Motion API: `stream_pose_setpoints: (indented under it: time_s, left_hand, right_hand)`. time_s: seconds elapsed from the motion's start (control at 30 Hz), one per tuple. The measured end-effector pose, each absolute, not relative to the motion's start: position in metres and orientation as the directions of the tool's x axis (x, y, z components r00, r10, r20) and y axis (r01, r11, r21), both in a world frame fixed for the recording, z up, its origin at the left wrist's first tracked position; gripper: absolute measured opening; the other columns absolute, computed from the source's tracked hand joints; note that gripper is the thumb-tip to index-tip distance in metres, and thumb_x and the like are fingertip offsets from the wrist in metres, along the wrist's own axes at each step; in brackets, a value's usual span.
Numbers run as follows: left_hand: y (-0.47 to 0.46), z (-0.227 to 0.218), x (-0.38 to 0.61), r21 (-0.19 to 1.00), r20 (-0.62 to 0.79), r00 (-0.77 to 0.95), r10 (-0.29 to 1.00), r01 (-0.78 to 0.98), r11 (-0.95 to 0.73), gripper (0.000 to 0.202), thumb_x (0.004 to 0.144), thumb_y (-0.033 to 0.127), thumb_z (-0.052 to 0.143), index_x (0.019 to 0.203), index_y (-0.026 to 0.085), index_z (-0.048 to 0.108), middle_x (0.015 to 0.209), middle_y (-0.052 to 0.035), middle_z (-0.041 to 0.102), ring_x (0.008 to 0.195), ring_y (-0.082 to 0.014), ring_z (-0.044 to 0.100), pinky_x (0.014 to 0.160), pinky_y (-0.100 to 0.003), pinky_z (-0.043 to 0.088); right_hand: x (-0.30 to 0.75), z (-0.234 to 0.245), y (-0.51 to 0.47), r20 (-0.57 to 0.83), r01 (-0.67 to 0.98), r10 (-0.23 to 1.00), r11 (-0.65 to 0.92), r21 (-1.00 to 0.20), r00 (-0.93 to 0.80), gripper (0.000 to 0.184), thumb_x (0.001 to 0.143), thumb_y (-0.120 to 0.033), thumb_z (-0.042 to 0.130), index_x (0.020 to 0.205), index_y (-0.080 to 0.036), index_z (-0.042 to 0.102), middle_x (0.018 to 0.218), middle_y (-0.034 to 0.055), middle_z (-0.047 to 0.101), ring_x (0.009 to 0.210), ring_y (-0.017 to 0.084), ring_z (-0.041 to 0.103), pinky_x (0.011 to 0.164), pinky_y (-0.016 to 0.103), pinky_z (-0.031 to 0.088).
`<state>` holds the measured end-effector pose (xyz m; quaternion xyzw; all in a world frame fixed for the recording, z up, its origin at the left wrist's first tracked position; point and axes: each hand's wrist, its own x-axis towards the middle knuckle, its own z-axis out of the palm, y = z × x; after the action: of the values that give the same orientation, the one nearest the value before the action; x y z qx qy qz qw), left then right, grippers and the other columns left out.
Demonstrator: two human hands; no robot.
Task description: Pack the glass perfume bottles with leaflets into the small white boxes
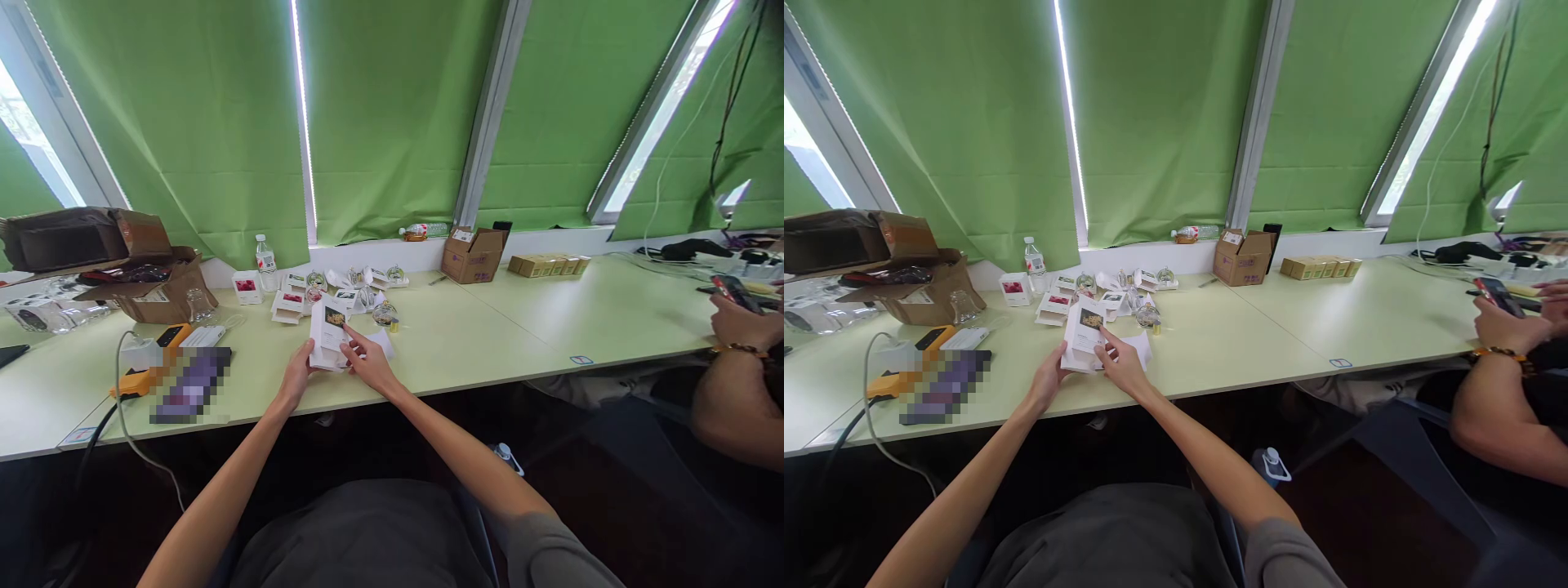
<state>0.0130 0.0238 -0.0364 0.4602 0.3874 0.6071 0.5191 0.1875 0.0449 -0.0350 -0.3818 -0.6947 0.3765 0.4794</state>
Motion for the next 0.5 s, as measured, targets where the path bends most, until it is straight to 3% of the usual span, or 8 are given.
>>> stream_pose_setpoints:
  time_s: [0.13, 0.33, 0.5]
  left_hand:
    - [0.0214, -0.0345, 0.0108, 0.948, 0.195, -0.084, 0.977, -0.238, -0.210, 0.048, 0.079, 0.049, 0.063, 0.115, 0.017, 0.062, 0.118, -0.0084, 0.065, 0.101, -0.0252, 0.062, 0.074, -0.030, 0.053]
    - [0.0196, -0.0321, 0.0111, 0.953, 0.219, -0.092, 0.971, -0.193, -0.233, 0.048, 0.079, 0.049, 0.063, 0.117, 0.019, 0.061, 0.118, -0.0073, 0.064, 0.099, -0.0232, 0.060, 0.073, -0.028, 0.051]
    - [0.0209, -0.0326, 0.0097, 0.964, 0.258, -0.148, 0.955, -0.026, -0.264, 0.048, 0.083, 0.050, 0.060, 0.121, 0.021, 0.061, 0.114, -0.0062, 0.065, 0.093, -0.0199, 0.060, 0.076, -0.028, 0.049]
  right_hand:
    - [0.1875, -0.0351, 0.0454, 0.376, 0.164, 0.898, 0.417, -0.894, -0.228, 0.058, 0.088, -0.042, 0.055, 0.143, -0.031, 0.042, 0.095, 0.0027, 0.056, 0.064, 0.010, 0.060, 0.049, 0.022, 0.055]
    - [0.1877, -0.0340, 0.0444, 0.347, 0.092, 0.899, 0.382, -0.920, -0.266, 0.069, 0.089, -0.039, 0.055, 0.150, -0.033, 0.024, 0.095, 0.0021, 0.059, 0.065, 0.010, 0.064, 0.052, 0.022, 0.057]
    - [0.1887, -0.0326, 0.0437, 0.363, 0.113, 0.904, 0.394, -0.912, -0.225, 0.067, 0.087, -0.038, 0.057, 0.148, -0.034, 0.030, 0.095, 0.0021, 0.055, 0.062, 0.009, 0.061, 0.049, 0.021, 0.055]
